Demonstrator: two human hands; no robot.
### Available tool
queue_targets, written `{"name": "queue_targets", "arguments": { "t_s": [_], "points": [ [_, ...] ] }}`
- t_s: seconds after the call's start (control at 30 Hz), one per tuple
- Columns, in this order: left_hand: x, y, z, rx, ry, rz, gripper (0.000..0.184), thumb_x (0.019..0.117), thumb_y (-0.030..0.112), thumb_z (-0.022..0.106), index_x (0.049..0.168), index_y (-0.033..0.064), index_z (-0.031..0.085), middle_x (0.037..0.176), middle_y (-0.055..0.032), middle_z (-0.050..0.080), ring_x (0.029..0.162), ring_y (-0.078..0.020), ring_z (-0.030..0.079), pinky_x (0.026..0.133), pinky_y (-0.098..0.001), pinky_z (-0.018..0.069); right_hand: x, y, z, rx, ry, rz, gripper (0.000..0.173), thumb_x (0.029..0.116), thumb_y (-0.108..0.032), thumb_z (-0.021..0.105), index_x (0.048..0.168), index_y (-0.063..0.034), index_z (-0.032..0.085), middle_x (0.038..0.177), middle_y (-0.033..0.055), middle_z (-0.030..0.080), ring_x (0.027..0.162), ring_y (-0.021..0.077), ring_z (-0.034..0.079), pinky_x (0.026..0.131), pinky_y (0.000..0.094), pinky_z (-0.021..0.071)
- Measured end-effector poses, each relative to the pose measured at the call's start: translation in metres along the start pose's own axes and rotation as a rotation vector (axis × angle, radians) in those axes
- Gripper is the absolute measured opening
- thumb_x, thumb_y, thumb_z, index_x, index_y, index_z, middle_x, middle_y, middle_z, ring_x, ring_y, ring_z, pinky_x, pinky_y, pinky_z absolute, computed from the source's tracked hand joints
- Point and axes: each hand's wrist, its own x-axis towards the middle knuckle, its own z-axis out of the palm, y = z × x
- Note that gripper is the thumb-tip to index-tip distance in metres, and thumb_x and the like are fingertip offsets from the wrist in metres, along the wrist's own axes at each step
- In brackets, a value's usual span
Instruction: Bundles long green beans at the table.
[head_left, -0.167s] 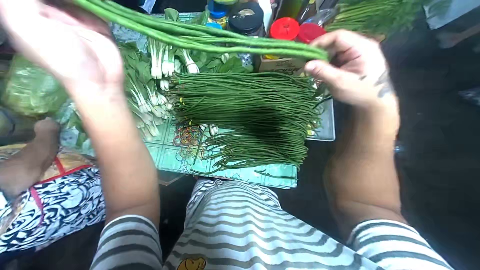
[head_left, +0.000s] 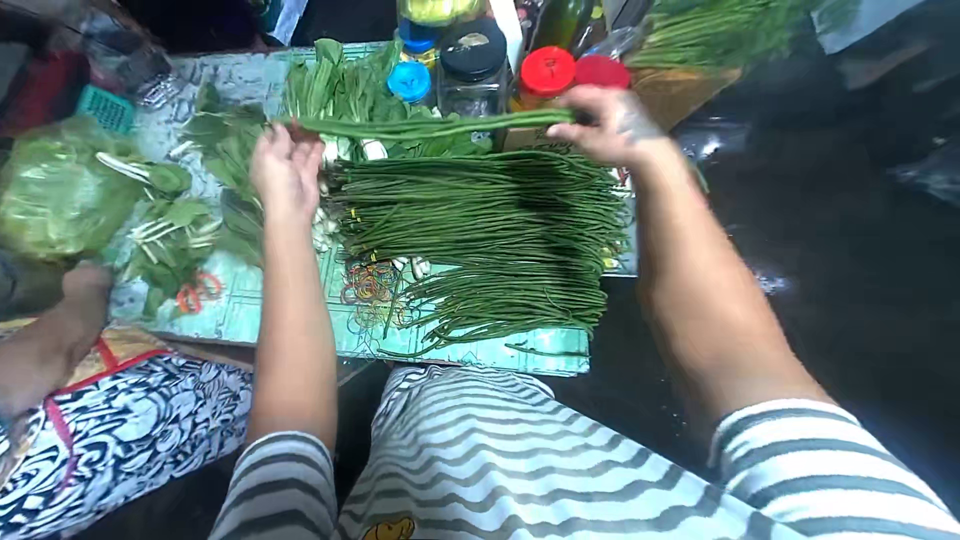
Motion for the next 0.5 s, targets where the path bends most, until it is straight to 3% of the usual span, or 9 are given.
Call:
{"name": "queue_targets", "arguments": {
  "t_s": [0.07,0.13,0.2,0.27,0.33,0.4,0.47,0.5],
  "points": [
    [0.002,-0.046,-0.015,0.186,0.162,-0.179,0.037,0.1092,0.020,0.041,0.138,-0.0018,0.047,0.116,-0.0159,0.065,0.097,-0.0220,0.070,0.087,-0.0374,0.0595,0.010,0.040,0.050,-0.040,-0.146,0.092,0.041,0.0989,-0.023,0.068,0.137,-0.0078,0.063,0.136,0.0203,0.063,0.130,0.0373,0.058,0.113,0.0609,0.0419],
    [-0.006,-0.069,-0.027,0.246,0.231,-0.251,0.035,0.1071,0.018,0.046,0.135,-0.0028,0.049,0.113,-0.0160,0.064,0.096,-0.0212,0.068,0.085,-0.0358,0.0588,0.008,0.067,0.096,-0.090,-0.194,0.116,0.047,0.0975,-0.027,0.070,0.141,-0.0117,0.061,0.145,0.0182,0.058,0.137,0.0397,0.051,0.115,0.0642,0.0379],
    [-0.021,-0.074,-0.039,0.278,0.225,-0.236,0.036,0.1069,0.017,0.050,0.137,-0.0020,0.048,0.115,-0.0164,0.065,0.097,-0.0215,0.070,0.085,-0.0364,0.0603,0.001,0.074,0.125,-0.143,-0.109,0.131,0.050,0.0965,-0.032,0.069,0.142,-0.0146,0.060,0.149,0.0182,0.054,0.137,0.0454,0.049,0.110,0.0694,0.0387],
    [-0.040,-0.072,-0.052,0.323,0.189,-0.217,0.035,0.1071,0.019,0.051,0.136,0.0003,0.049,0.114,-0.0144,0.065,0.095,-0.0220,0.070,0.081,-0.0379,0.0609,-0.011,0.055,0.131,-0.183,0.011,0.176,0.050,0.0956,-0.033,0.069,0.141,-0.0132,0.060,0.150,0.0190,0.052,0.138,0.0459,0.047,0.110,0.0684,0.0389],
    [-0.063,-0.071,-0.067,0.405,0.161,-0.210,0.032,0.1069,0.021,0.052,0.132,0.0023,0.053,0.109,-0.0118,0.067,0.092,-0.0213,0.070,0.079,-0.0385,0.0611,-0.029,0.027,0.136,-0.172,0.139,0.166,0.048,0.0958,-0.035,0.067,0.137,-0.0104,0.062,0.146,0.0181,0.056,0.137,0.0407,0.049,0.114,0.0598,0.0390],
    [-0.092,-0.080,-0.084,0.532,0.090,-0.228,0.032,0.1076,0.023,0.051,0.130,0.0011,0.054,0.108,-0.0114,0.067,0.091,-0.0203,0.070,0.079,-0.0395,0.0610,-0.058,-0.006,0.153,-0.122,0.231,0.115,0.040,0.0989,-0.033,0.061,0.126,-0.0055,0.067,0.129,0.0193,0.064,0.126,0.0371,0.057,0.111,0.0522,0.0435],
    [-0.129,-0.101,-0.105,0.696,-0.032,-0.277,0.036,0.1081,0.024,0.050,0.131,-0.0027,0.054,0.108,-0.0144,0.067,0.090,-0.0201,0.069,0.080,-0.0402,0.0600,-0.093,-0.039,0.187,-0.052,0.146,0.034,0.032,0.1016,-0.029,0.057,0.113,-0.0029,0.072,0.114,0.0190,0.070,0.115,0.0356,0.064,0.105,0.0523,0.0497],
    [-0.148,-0.115,-0.115,0.793,-0.095,-0.299,0.036,0.1075,0.025,0.051,0.130,-0.0027,0.056,0.108,-0.0161,0.068,0.089,-0.0220,0.069,0.080,-0.0426,0.0601,-0.108,-0.048,0.209,-0.026,0.039,-0.024,0.028,0.1008,-0.026,0.058,0.110,-0.0052,0.074,0.113,0.0165,0.071,0.115,0.0345,0.065,0.104,0.0532,0.0507]
  ]
}}
